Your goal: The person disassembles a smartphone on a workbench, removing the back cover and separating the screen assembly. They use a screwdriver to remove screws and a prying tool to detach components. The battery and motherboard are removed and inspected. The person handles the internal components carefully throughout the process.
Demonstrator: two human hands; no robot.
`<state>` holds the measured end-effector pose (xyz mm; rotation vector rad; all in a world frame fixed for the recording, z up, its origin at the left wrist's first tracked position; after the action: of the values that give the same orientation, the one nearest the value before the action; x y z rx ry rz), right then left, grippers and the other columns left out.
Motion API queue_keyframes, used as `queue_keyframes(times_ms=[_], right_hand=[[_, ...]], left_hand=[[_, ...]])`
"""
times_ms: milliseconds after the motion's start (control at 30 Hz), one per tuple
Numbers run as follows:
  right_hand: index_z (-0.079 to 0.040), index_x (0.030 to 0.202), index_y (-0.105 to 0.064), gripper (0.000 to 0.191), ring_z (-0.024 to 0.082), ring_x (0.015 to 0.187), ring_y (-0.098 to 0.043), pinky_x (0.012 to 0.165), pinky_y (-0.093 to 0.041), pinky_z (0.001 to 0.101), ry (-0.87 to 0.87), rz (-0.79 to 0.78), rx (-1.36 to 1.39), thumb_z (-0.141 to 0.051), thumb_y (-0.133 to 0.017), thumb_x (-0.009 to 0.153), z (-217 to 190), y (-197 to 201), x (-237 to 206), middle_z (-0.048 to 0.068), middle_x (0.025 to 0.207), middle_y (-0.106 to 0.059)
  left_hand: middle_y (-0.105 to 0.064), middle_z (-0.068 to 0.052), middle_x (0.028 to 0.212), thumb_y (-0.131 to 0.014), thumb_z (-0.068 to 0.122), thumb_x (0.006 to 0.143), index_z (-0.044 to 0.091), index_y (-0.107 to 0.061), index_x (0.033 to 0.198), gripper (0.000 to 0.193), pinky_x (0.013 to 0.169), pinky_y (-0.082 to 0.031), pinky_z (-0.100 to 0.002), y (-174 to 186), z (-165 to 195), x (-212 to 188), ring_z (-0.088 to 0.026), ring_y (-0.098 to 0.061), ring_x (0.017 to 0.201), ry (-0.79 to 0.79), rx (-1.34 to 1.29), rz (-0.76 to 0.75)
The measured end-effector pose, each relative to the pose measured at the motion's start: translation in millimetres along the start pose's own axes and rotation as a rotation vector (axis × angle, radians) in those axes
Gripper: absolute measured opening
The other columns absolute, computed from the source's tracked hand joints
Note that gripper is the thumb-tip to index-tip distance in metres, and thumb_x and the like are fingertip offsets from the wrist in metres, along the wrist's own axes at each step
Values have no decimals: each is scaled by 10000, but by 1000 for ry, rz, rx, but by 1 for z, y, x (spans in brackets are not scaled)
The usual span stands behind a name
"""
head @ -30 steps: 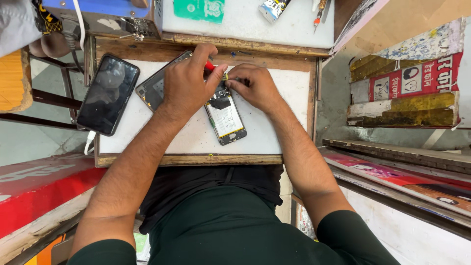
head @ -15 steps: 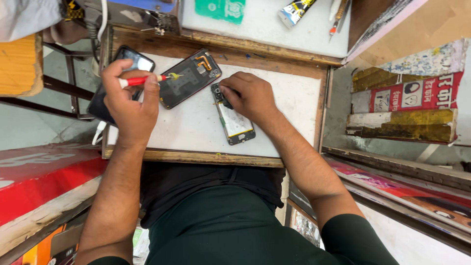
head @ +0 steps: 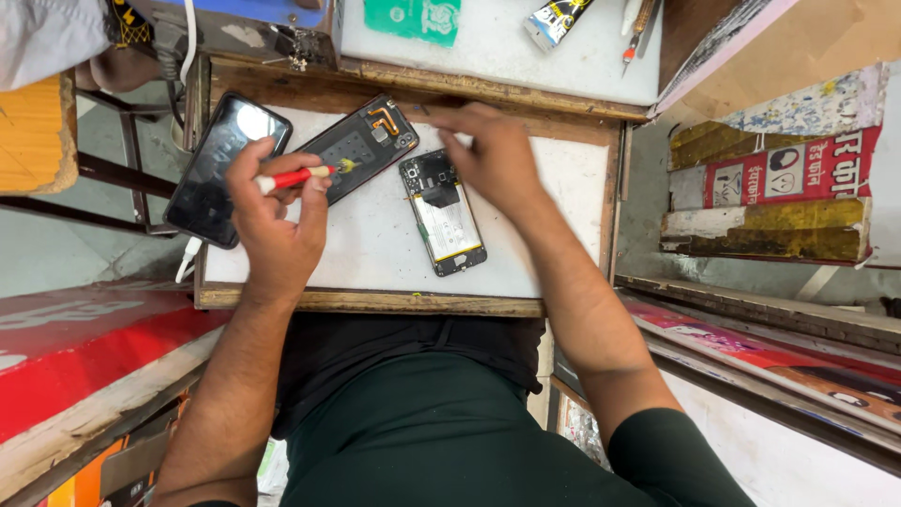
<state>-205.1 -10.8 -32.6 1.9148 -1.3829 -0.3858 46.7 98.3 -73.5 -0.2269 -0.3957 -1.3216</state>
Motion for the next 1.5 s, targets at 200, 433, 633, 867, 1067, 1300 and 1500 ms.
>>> queue_keyframes(times_ms=[200,433,633,867,1067,1300,1500], right_hand=[[-96,1108,-797,169,164,685,-627,604,-488,287,-75,-52,72,-84,-754,945,48,22,-18,63,991,-791],[-131,1119,-793,185,157,798,-702,677,-548,290,-28,22,64,-112,-747,940,63,15,-21,59,1036,-785],[-157,1118,-791,182,169,799,-713,695,-574,309,-73,-9,13,-142,-736,945,58,16,-21,41,1034,-779],[-160,1120,-793,179,170,797,-713,712,-577,314,-79,-29,-18,-151,-736,951,57,14,-20,40,1029,-777],[-153,1120,-788,175,182,812,-720,715,-576,316,-79,-25,-11,-142,-733,954,56,15,-19,45,1037,-774],[-143,1125,-788,185,194,824,-720,715,-574,320,-81,-31,-11,-135,-734,948,60,13,-20,57,1041,-769],[-125,1136,-785,246,220,934,-731,801,-580,334,9,-21,-20,-99,-749,894,59,13,-19,69,1059,-767]], left_hand=[[-702,-156,1162,-673,-57,1050,44,-368,1483,539,904,-648,-333,-50,6,11,-207,-757,1040,-53,90,-143],[-714,-116,1066,-751,6,985,56,-442,1438,550,800,-607,-360,-109,15,30,-251,-742,926,-237,266,-283],[-712,-110,1058,-749,9,995,57,-434,1444,551,795,-614,-366,-115,10,30,-248,-745,916,-224,296,-320],[-715,-115,1052,-748,14,1000,55,-424,1448,555,788,-616,-365,-114,3,29,-250,-746,918,-233,310,-324],[-696,-111,987,-753,44,1012,52,-436,1460,549,726,-604,-361,-116,7,30,-245,-732,854,-292,389,-358],[-669,-70,863,-821,150,1008,12,-457,1456,593,636,-563,-360,-123,13,37,-220,-698,747,-338,570,-367],[-683,-65,983,-711,0,939,114,-516,1416,527,783,-576,-390,-132,27,41,-249,-706,875,-452,491,-485]])
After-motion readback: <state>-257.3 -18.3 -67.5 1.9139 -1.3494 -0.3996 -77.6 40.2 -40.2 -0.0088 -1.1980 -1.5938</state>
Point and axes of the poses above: each hand's wrist, its own x-axis towards the middle knuckle, its own y-axis out of the back of the hand, z = x × y, the point moved 3 cm from there along x, towards the middle knuckle
